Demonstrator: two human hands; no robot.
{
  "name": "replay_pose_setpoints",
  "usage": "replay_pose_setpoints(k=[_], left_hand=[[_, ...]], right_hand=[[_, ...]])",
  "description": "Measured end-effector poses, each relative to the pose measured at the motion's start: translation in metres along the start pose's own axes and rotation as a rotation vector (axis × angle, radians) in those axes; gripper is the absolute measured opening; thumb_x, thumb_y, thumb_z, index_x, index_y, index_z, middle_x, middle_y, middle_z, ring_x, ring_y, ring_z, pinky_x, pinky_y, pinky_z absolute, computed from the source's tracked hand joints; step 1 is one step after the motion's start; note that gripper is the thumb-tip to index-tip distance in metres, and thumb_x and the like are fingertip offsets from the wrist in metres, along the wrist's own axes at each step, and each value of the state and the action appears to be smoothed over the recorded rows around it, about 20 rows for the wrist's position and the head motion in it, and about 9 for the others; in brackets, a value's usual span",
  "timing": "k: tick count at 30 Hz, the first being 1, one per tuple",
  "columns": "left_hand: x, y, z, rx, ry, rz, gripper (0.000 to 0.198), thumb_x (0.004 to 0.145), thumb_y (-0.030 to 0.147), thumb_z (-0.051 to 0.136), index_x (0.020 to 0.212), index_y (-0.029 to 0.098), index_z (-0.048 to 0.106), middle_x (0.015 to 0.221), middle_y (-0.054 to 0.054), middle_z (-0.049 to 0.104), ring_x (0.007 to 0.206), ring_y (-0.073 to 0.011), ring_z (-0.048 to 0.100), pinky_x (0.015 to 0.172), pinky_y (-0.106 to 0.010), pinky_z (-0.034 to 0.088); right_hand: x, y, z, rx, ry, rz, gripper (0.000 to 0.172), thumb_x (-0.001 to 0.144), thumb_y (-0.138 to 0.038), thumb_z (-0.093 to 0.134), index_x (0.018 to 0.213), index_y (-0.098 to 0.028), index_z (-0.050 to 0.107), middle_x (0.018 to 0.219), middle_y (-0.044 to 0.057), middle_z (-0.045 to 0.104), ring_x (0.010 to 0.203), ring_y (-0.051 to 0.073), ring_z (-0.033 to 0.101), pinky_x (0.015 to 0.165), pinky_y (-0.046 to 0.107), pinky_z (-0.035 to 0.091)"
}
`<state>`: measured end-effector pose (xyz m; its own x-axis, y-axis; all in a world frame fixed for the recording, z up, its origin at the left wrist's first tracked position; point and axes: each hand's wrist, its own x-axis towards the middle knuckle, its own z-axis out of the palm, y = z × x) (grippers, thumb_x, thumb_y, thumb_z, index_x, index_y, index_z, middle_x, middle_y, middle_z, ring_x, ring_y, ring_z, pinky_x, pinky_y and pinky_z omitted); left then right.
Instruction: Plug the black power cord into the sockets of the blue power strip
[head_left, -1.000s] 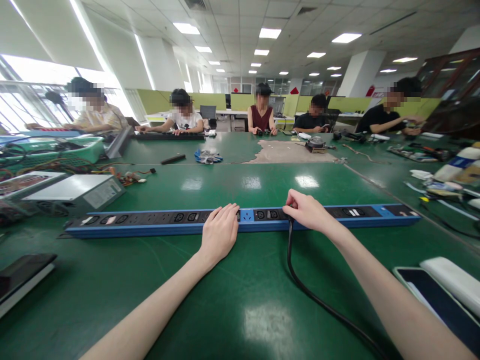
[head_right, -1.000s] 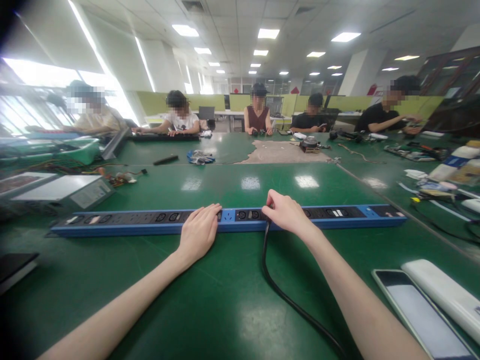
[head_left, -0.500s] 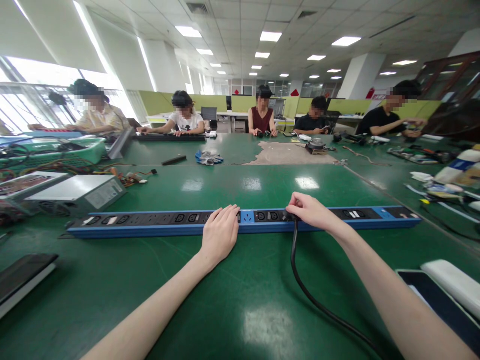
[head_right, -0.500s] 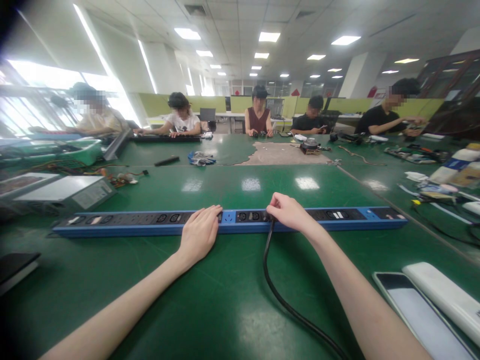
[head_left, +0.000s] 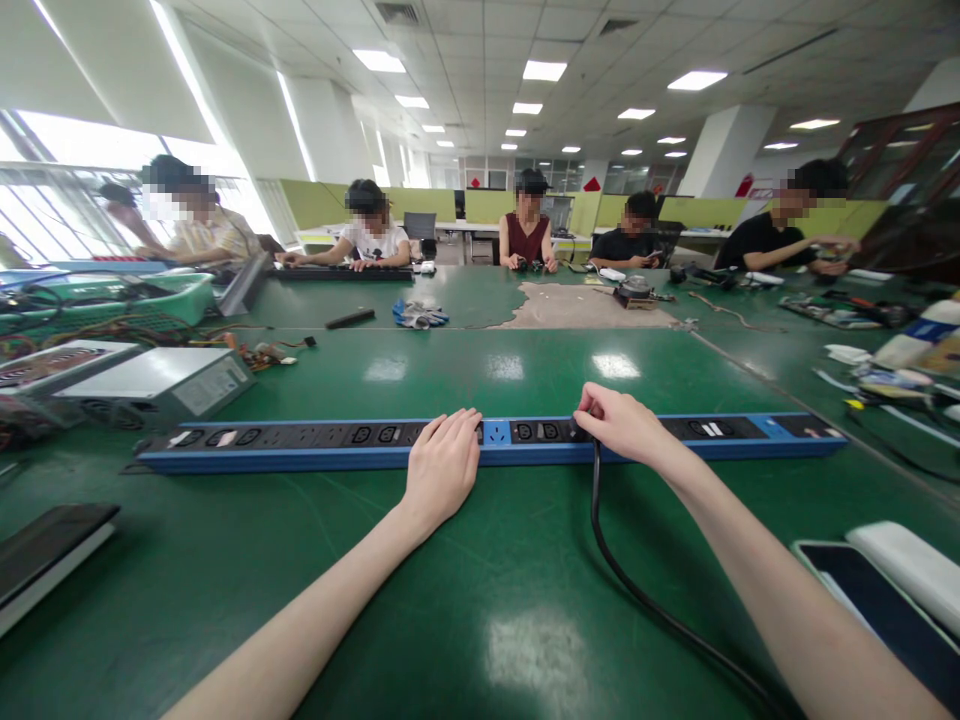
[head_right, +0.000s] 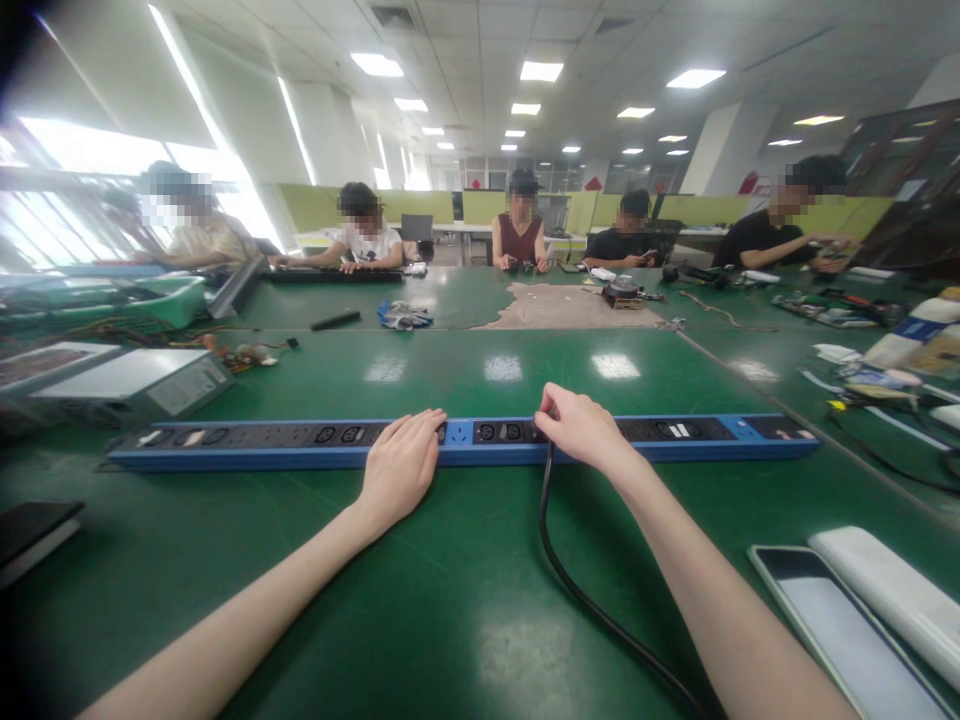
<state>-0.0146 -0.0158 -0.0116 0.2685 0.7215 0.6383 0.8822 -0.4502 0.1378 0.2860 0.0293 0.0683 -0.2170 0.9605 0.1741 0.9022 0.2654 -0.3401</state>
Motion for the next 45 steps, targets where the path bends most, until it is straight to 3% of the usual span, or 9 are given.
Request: replay_pose_setpoints(k=[5, 12, 16, 19, 23, 25, 32, 45], left_hand=[[0.001, 0.000, 0.001, 0.003, -0.004, -0.004, 0.043, 0.102, 0.021, 0.037, 0.139, 0.023, 0.057, 0.145, -0.007, 0.062, 0.138, -0.0223, 0.054, 0.121, -0.046, 0.036], [0.001, 0.000, 0.001, 0.004, -0.017, -0.007, 0.042, 0.102, 0.022, 0.037, 0.139, 0.023, 0.057, 0.145, -0.006, 0.061, 0.138, -0.0218, 0.053, 0.122, -0.045, 0.035], [0.001, 0.000, 0.001, 0.005, -0.012, -0.005, 0.043, 0.102, 0.021, 0.037, 0.139, 0.023, 0.058, 0.144, -0.007, 0.062, 0.137, -0.0218, 0.055, 0.121, -0.044, 0.036], [0.001, 0.000, 0.002, 0.003, -0.005, 0.002, 0.043, 0.102, 0.021, 0.037, 0.140, 0.023, 0.057, 0.144, -0.007, 0.062, 0.137, -0.0221, 0.055, 0.120, -0.045, 0.036], [0.002, 0.000, 0.002, -0.004, -0.004, 0.005, 0.043, 0.102, 0.021, 0.037, 0.140, 0.022, 0.057, 0.143, -0.008, 0.063, 0.136, -0.0223, 0.056, 0.120, -0.045, 0.037], [0.002, 0.000, 0.002, -0.002, -0.007, 0.005, 0.043, 0.102, 0.021, 0.037, 0.139, 0.022, 0.057, 0.143, -0.007, 0.063, 0.136, -0.0221, 0.056, 0.120, -0.045, 0.037], [0.001, -0.001, 0.003, 0.009, -0.010, 0.002, 0.041, 0.103, 0.022, 0.038, 0.139, 0.022, 0.057, 0.144, -0.006, 0.062, 0.137, -0.0217, 0.055, 0.121, -0.044, 0.035], [0.001, 0.001, 0.003, 0.015, 0.007, 0.001, 0.041, 0.103, 0.022, 0.038, 0.138, 0.021, 0.058, 0.143, -0.008, 0.063, 0.135, -0.0224, 0.056, 0.120, -0.044, 0.036]], right_hand=[[0.000, -0.004, 0.001, 0.005, -0.059, -0.055, 0.011, 0.088, -0.035, 0.056, 0.089, -0.024, 0.055, 0.076, -0.002, 0.066, 0.066, 0.015, 0.057, 0.062, 0.025, 0.033], [-0.006, -0.019, 0.004, -0.173, -0.021, -0.045, 0.011, 0.090, -0.035, 0.055, 0.094, -0.026, 0.057, 0.079, 0.000, 0.068, 0.065, 0.017, 0.056, 0.060, 0.026, 0.028], [-0.004, -0.018, -0.011, -0.143, -0.078, -0.012, 0.028, 0.093, -0.053, 0.056, 0.093, -0.026, 0.062, 0.085, 0.002, 0.071, 0.073, 0.020, 0.062, 0.062, 0.027, 0.033], [-0.006, -0.021, -0.018, -0.254, -0.021, 0.029, 0.043, 0.093, -0.065, 0.052, 0.090, -0.024, 0.066, 0.084, 0.008, 0.071, 0.075, 0.023, 0.065, 0.068, 0.032, 0.039], [-0.012, -0.029, -0.013, -0.437, -0.075, -0.014, 0.049, 0.097, -0.058, 0.047, 0.080, -0.018, 0.069, 0.085, 0.017, 0.071, 0.085, 0.030, 0.068, 0.077, 0.038, 0.044], [-0.012, -0.032, -0.008, -0.455, -0.117, 0.002, 0.050, 0.100, -0.052, 0.041, 0.084, -0.016, 0.072, 0.091, 0.020, 0.072, 0.089, 0.031, 0.069, 0.077, 0.038, 0.046], [-0.007, -0.025, -0.003, -0.414, -0.229, 0.021, 0.056, 0.101, -0.055, 0.030, 0.095, -0.018, 0.072, 0.102, 0.015, 0.074, 0.094, 0.031, 0.070, 0.080, 0.037, 0.048], [-0.006, -0.025, 0.002, -0.398, -0.211, 0.066, 0.055, 0.102, -0.049, 0.026, 0.096, -0.018, 0.071, 0.104, 0.017, 0.074, 0.095, 0.032, 0.071, 0.082, 0.039, 0.047]])
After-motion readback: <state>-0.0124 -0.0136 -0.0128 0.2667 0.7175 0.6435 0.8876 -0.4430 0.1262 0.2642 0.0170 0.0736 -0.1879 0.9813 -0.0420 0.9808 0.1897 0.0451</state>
